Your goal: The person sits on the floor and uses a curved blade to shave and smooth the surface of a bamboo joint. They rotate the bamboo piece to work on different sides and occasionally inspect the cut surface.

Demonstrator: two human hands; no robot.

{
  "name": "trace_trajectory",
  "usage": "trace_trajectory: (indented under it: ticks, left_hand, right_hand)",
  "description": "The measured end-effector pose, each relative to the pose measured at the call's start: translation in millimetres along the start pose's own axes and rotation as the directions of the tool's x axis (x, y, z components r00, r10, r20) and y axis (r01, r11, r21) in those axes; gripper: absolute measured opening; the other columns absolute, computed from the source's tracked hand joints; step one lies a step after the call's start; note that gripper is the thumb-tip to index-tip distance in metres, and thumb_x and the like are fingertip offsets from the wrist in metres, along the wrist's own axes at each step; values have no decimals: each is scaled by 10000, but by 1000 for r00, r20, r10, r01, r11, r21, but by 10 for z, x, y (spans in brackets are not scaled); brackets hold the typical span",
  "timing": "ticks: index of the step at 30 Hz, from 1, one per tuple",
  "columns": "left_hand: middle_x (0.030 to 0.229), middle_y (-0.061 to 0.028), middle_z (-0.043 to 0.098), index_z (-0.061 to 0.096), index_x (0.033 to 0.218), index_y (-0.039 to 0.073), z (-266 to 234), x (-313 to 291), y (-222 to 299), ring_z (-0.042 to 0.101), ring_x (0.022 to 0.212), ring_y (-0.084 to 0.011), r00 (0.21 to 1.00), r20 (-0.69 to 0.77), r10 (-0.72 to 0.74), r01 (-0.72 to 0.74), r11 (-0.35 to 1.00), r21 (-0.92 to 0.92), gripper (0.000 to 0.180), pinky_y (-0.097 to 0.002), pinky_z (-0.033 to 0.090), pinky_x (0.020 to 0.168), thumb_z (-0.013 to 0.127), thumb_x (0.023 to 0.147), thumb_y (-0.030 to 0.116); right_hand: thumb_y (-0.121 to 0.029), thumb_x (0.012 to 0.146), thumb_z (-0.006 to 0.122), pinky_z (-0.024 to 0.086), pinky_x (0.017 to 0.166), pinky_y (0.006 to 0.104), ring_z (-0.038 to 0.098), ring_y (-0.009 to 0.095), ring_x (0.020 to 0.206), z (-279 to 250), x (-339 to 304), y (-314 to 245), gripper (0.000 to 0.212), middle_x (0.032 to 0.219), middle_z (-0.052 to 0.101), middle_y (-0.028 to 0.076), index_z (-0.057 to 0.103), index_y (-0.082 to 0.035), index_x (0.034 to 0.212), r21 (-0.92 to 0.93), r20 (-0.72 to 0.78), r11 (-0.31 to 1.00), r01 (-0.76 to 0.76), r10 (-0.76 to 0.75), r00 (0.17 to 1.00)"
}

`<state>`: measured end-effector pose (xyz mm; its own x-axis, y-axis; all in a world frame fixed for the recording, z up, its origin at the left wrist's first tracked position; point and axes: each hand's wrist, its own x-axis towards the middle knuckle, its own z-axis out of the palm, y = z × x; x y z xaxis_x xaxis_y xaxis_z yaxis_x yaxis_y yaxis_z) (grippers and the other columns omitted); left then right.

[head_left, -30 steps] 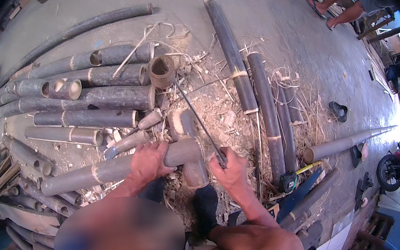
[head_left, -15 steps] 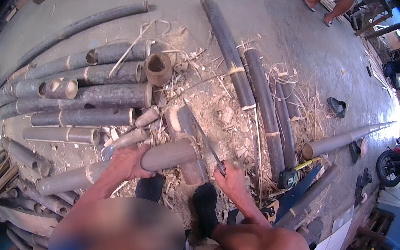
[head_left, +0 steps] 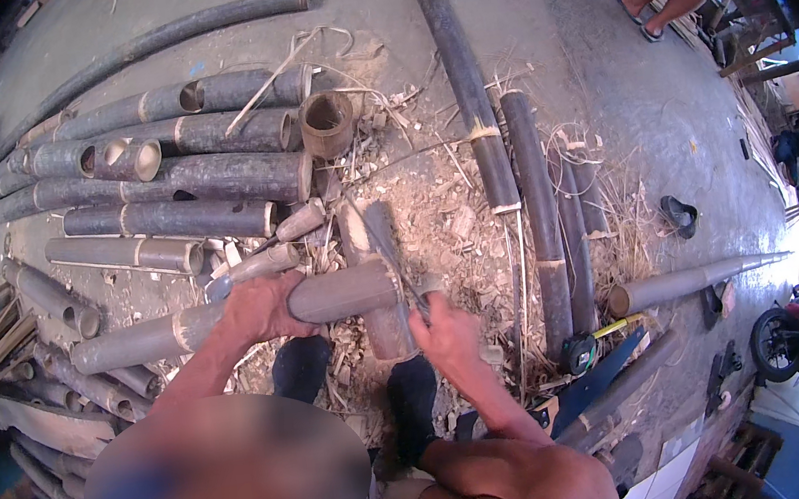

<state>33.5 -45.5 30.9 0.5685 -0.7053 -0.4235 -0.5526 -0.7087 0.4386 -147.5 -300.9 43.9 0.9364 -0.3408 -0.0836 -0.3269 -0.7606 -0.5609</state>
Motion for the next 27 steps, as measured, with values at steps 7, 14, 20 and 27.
trace_trajectory:
  ticks: [7, 14, 20, 27]
  left_hand:
    - [1140, -167, 731, 636, 1307, 141, -39, -1, 21, 702, 1064, -363, 998, 49, -38, 40, 998, -41, 865, -474, 549, 918, 873, 588, 557]
    - [1096, -174, 732, 633, 1298, 133, -110, -15, 77, 704, 1038, -382, 993, 94, -74, 72, 997, 26, 872, -483, 550, 891, 875, 581, 567]
    - [1175, -152, 687, 600, 1310, 138, 1, -115, 200, 666, 1121, -358, 997, -53, -53, 55, 998, 40, 824, -498, 524, 959, 876, 639, 528]
    - [1158, -141, 661, 567, 1338, 156, 123, -133, 264, 613, 1187, -355, 993, -111, -29, 46, 987, 157, 829, -500, 477, 1016, 875, 657, 515]
  right_hand:
    - [-263, 908, 698, 561, 624, 515, 694, 438, 678, 8, 4, -21, 268, 731, 680, 232, 630, -11, 969, 197, -123, 968, 153, -131, 984]
    - [-295, 911, 671, 537, 624, 554, 682, 464, 684, 167, 37, 308, 307, 715, 671, 261, 645, 11, 935, -87, 132, 988, -129, 139, 981]
    - [-261, 889, 695, 545, 596, 538, 688, 447, 657, 177, -135, 411, 244, 716, 679, 241, 629, -32, 941, 121, 7, 990, -67, 66, 998]
    - [-203, 889, 718, 543, 589, 481, 696, 393, 654, -94, -48, 145, 220, 751, 685, 207, 624, -15, 951, 208, -97, 976, 59, -39, 994]
